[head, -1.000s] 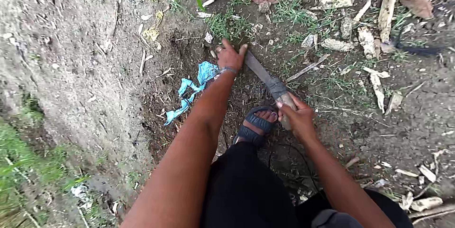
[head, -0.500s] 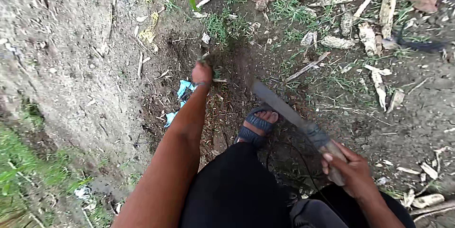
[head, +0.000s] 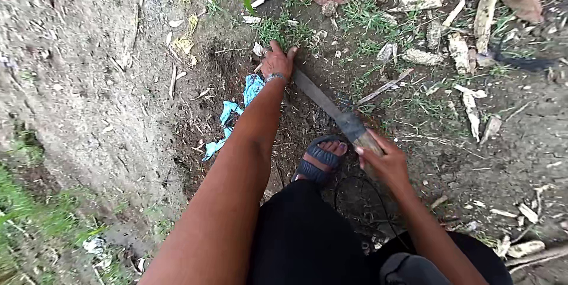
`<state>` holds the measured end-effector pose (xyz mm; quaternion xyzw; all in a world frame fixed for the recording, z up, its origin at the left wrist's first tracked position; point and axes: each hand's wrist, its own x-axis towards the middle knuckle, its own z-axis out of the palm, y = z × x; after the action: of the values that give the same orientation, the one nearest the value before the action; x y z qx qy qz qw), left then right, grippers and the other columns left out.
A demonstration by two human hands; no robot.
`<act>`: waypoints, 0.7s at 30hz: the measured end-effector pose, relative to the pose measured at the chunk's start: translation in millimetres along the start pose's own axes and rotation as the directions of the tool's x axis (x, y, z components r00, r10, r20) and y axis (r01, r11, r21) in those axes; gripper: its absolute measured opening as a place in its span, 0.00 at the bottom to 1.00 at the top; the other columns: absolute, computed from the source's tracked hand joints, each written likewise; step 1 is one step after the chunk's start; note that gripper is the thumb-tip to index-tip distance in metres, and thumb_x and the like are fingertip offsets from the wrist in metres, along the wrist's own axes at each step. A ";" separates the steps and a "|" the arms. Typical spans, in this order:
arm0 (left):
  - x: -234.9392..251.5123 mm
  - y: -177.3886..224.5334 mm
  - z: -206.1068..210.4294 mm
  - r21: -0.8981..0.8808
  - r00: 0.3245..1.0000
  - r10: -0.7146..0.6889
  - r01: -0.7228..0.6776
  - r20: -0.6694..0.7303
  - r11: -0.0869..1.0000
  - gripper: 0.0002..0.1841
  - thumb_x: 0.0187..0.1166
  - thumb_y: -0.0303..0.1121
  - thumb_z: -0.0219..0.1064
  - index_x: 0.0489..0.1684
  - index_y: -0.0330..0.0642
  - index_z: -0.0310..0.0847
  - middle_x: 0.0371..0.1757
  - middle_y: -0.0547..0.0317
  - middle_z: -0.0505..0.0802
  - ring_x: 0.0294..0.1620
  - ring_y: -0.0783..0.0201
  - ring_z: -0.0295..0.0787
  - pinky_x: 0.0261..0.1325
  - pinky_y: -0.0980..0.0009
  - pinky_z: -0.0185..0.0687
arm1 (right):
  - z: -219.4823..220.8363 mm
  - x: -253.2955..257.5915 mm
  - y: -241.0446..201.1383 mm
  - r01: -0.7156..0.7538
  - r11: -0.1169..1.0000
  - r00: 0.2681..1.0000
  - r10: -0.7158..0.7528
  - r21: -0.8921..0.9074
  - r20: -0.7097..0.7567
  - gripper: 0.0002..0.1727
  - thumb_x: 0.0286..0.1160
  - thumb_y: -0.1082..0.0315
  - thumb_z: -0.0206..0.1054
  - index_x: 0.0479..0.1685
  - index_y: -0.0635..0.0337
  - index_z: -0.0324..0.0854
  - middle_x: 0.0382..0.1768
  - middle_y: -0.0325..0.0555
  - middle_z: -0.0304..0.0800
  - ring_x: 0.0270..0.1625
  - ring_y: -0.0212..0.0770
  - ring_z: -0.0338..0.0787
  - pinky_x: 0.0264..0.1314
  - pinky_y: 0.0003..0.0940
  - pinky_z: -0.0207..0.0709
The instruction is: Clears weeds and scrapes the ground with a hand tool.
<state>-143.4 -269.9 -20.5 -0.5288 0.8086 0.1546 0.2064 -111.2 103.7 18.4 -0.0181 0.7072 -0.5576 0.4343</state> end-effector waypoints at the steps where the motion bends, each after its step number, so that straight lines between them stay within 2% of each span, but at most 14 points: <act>1: 4.0 1.4 -1.1 0.030 1.000 0.007 -0.008 0.018 1.000 0.42 0.87 0.67 0.50 0.91 0.43 0.58 0.78 0.24 0.78 0.70 0.28 0.85 0.67 0.31 0.80 | -12.7 -13.9 6.0 -0.026 0.997 1.000 0.027 0.077 -0.011 0.38 0.68 0.63 0.74 0.80 0.71 0.71 0.37 0.46 0.93 0.25 0.36 0.89 0.27 0.33 0.88; 3: 13.5 -0.5 -3.2 0.056 0.997 0.039 -0.043 0.063 0.997 0.33 0.95 0.57 0.42 0.85 0.40 0.68 0.71 0.27 0.86 0.72 0.28 0.84 0.69 0.28 0.76 | -37.4 -38.3 19.0 -0.052 0.975 0.998 0.060 0.218 -0.032 0.38 0.67 0.64 0.74 0.79 0.73 0.70 0.32 0.43 0.93 0.22 0.36 0.88 0.24 0.31 0.87; 6: 25.4 -1.5 -7.4 0.019 0.992 0.048 -0.050 0.118 0.999 0.31 0.97 0.50 0.36 0.78 0.37 0.75 0.72 0.31 0.87 0.77 0.32 0.81 0.73 0.29 0.73 | -53.1 -40.3 18.6 -0.045 0.959 0.997 0.060 0.281 -0.046 0.37 0.67 0.62 0.75 0.77 0.72 0.72 0.28 0.40 0.92 0.21 0.35 0.88 0.24 0.30 0.86; 8: 27.5 -3.8 -7.4 0.003 0.991 0.045 -0.046 0.127 0.999 0.32 0.97 0.50 0.35 0.77 0.35 0.76 0.72 0.30 0.86 0.77 0.33 0.81 0.75 0.30 0.73 | -40.2 -8.4 4.6 -0.061 0.981 0.998 0.067 0.182 -0.023 0.37 0.69 0.59 0.71 0.77 0.70 0.72 0.28 0.40 0.90 0.23 0.35 0.88 0.27 0.31 0.86; 10: 28.5 -6.3 -8.4 -0.020 0.991 0.040 -0.037 0.124 0.999 0.32 0.97 0.49 0.35 0.76 0.34 0.76 0.73 0.30 0.86 0.78 0.34 0.81 0.75 0.31 0.73 | -8.8 42.0 -8.0 -0.083 0.985 0.996 0.080 0.149 0.025 0.35 0.71 0.62 0.71 0.79 0.65 0.71 0.29 0.44 0.89 0.24 0.38 0.87 0.30 0.36 0.87; 13: 27.3 -8.2 -8.4 -0.107 0.994 0.006 0.005 0.105 0.994 0.30 0.97 0.47 0.36 0.76 0.33 0.77 0.74 0.32 0.86 0.79 0.36 0.80 0.77 0.33 0.72 | 22.0 83.7 -13.2 -0.007 0.993 0.999 0.001 0.114 0.052 0.35 0.73 0.66 0.75 0.82 0.60 0.72 0.27 0.42 0.89 0.19 0.34 0.85 0.24 0.31 0.85; 14: 27.5 -8.6 -9.0 -0.123 0.995 0.008 0.005 0.103 0.992 0.30 0.97 0.47 0.37 0.75 0.33 0.77 0.73 0.32 0.86 0.79 0.36 0.80 0.78 0.33 0.72 | 23.9 81.2 -17.7 0.057 0.998 0.997 -0.058 0.031 0.042 0.35 0.71 0.67 0.76 0.82 0.61 0.72 0.32 0.44 0.92 0.22 0.34 0.87 0.26 0.32 0.86; 15: 25.3 -10.1 -6.8 -0.137 0.995 0.009 0.005 0.104 0.991 0.30 0.97 0.46 0.38 0.74 0.33 0.78 0.72 0.32 0.86 0.78 0.36 0.81 0.77 0.33 0.72 | 22.7 73.1 -25.1 0.137 0.985 0.990 -0.133 -0.109 0.045 0.36 0.70 0.67 0.78 0.82 0.61 0.73 0.42 0.48 0.94 0.29 0.37 0.90 0.33 0.36 0.89; 16: 25.0 -10.5 -7.0 -0.149 0.995 0.012 0.003 0.096 0.989 0.29 0.97 0.45 0.39 0.72 0.32 0.79 0.72 0.31 0.87 0.78 0.36 0.81 0.76 0.33 0.73 | 20.5 64.8 -31.8 0.220 0.942 0.975 -0.210 -0.254 0.068 0.38 0.69 0.66 0.80 0.83 0.59 0.73 0.53 0.53 0.94 0.41 0.43 0.94 0.46 0.46 0.89; 17: 24.0 -12.2 -7.1 -0.158 0.996 0.009 0.005 0.086 0.987 0.28 0.96 0.44 0.40 0.71 0.31 0.79 0.71 0.31 0.87 0.77 0.36 0.82 0.76 0.34 0.73 | 17.7 55.1 -33.8 0.301 0.883 0.954 -0.284 -0.361 0.099 0.39 0.68 0.63 0.80 0.83 0.57 0.73 0.59 0.56 0.93 0.51 0.49 0.95 0.56 0.54 0.87; 18: 23.7 -14.1 -7.2 -0.163 0.997 0.009 0.004 0.078 0.987 0.27 0.96 0.43 0.41 0.71 0.31 0.79 0.71 0.31 0.87 0.77 0.36 0.82 0.77 0.34 0.73 | 13.3 45.3 -31.4 0.360 0.832 0.931 -0.345 -0.422 0.115 0.39 0.67 0.61 0.79 0.83 0.55 0.74 0.60 0.58 0.92 0.54 0.53 0.95 0.58 0.59 0.86; 19: 24.0 -15.4 -6.9 -0.175 0.997 0.012 0.001 0.076 0.985 0.27 0.95 0.43 0.42 0.72 0.31 0.79 0.71 0.31 0.87 0.78 0.36 0.81 0.77 0.34 0.73 | 5.6 33.9 -27.6 0.375 0.814 0.924 -0.366 -0.443 0.111 0.38 0.66 0.58 0.77 0.82 0.54 0.76 0.59 0.57 0.93 0.53 0.52 0.95 0.56 0.59 0.86; 20: 24.6 -16.2 -6.2 -0.189 0.997 0.018 -0.003 0.078 0.982 0.27 0.96 0.44 0.42 0.72 0.31 0.79 0.71 0.31 0.87 0.78 0.36 0.81 0.78 0.34 0.72 | -6.1 20.7 -22.9 0.340 0.840 0.939 -0.331 -0.423 0.097 0.37 0.67 0.55 0.77 0.81 0.53 0.77 0.59 0.53 0.94 0.52 0.46 0.95 0.55 0.51 0.87; 21: 25.6 -15.9 -6.4 -0.205 0.996 0.023 -0.005 0.082 0.979 0.28 0.96 0.45 0.43 0.71 0.31 0.79 0.71 0.31 0.87 0.78 0.36 0.81 0.78 0.35 0.72 | -19.7 7.3 -17.0 0.264 0.898 0.964 -0.253 -0.352 0.077 0.36 0.67 0.54 0.77 0.80 0.54 0.78 0.58 0.48 0.94 0.47 0.37 0.94 0.51 0.40 0.89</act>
<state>-139.0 -299.4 -28.2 -0.5345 0.7828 0.2606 0.1836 -136.0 108.7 27.8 -0.1991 0.7820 -0.4713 0.3561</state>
